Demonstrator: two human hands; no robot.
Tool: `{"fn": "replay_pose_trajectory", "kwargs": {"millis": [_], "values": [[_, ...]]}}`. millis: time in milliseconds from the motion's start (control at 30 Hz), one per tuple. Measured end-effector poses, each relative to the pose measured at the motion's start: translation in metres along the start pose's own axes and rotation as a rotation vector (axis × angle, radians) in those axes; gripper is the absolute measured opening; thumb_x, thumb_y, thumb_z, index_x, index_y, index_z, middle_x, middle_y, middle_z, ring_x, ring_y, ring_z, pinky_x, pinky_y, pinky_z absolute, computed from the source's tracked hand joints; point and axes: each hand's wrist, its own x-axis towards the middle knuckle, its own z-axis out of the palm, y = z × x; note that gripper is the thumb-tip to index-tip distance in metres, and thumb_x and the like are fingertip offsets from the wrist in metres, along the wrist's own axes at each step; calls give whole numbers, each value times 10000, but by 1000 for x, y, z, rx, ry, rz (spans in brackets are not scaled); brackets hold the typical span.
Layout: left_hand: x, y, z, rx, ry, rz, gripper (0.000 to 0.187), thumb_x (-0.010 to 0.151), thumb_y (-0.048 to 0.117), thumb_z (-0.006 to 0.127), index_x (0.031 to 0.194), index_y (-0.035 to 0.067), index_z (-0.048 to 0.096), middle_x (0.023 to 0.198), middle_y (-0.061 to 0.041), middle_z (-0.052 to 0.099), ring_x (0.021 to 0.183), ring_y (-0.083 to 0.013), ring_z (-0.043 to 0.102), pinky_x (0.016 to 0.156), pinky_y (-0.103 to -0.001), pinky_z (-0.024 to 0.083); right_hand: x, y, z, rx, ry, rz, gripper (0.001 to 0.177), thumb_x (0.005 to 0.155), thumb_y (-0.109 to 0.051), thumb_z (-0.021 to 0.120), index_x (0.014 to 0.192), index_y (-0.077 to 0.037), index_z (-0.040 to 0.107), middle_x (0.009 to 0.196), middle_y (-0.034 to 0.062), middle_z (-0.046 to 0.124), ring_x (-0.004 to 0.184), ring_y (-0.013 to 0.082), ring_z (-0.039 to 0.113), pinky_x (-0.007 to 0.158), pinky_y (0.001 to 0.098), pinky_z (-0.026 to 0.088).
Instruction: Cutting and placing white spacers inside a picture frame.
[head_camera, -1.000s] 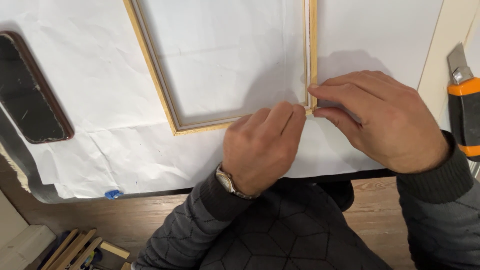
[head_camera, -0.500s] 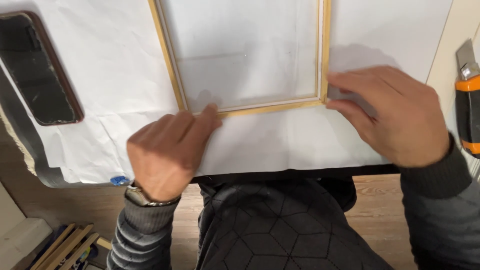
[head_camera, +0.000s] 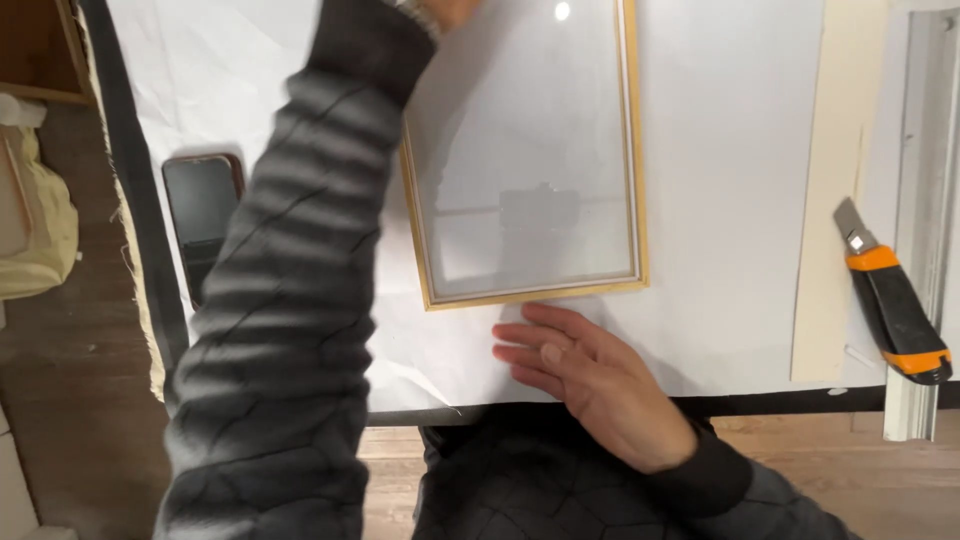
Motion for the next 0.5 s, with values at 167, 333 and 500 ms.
{"fn": "replay_pose_trajectory", "kwargs": {"millis": [167, 333, 500], "values": [[-6, -38, 15, -26, -145, -103, 330, 1115, 299, 695, 932, 26, 723, 671, -77, 633, 516, -200, 600, 482, -335, 473, 8, 6, 10, 107, 70, -147, 527, 1012, -139, 504, 1467, 105, 400, 1487, 231, 550, 1402, 294, 518, 1159, 410, 412], [15, -14, -62, -56, -312, -212, 411, 1136, 326, 602, 891, 14, 710, 675, -99, 632, 524, -204, 617, 494, -333, 478, -8, 8, 23, 9, 143, -185, 529, 988, -117, 523, 1461, 87, 402, 1490, 225, 551, 1416, 286, 517, 1159, 413, 420], [20, 29, -139, -109, -496, -333, 502, 1157, 351, 508, 850, 2, 698, 678, -121, 631, 532, -208, 635, 507, -330, 483, -49, 15, 11, -152, 217, -218, 543, 972, -93, 545, 1474, 57, 401, 1494, 232, 559, 1411, 301, 535, 1157, 422, 431]]}}
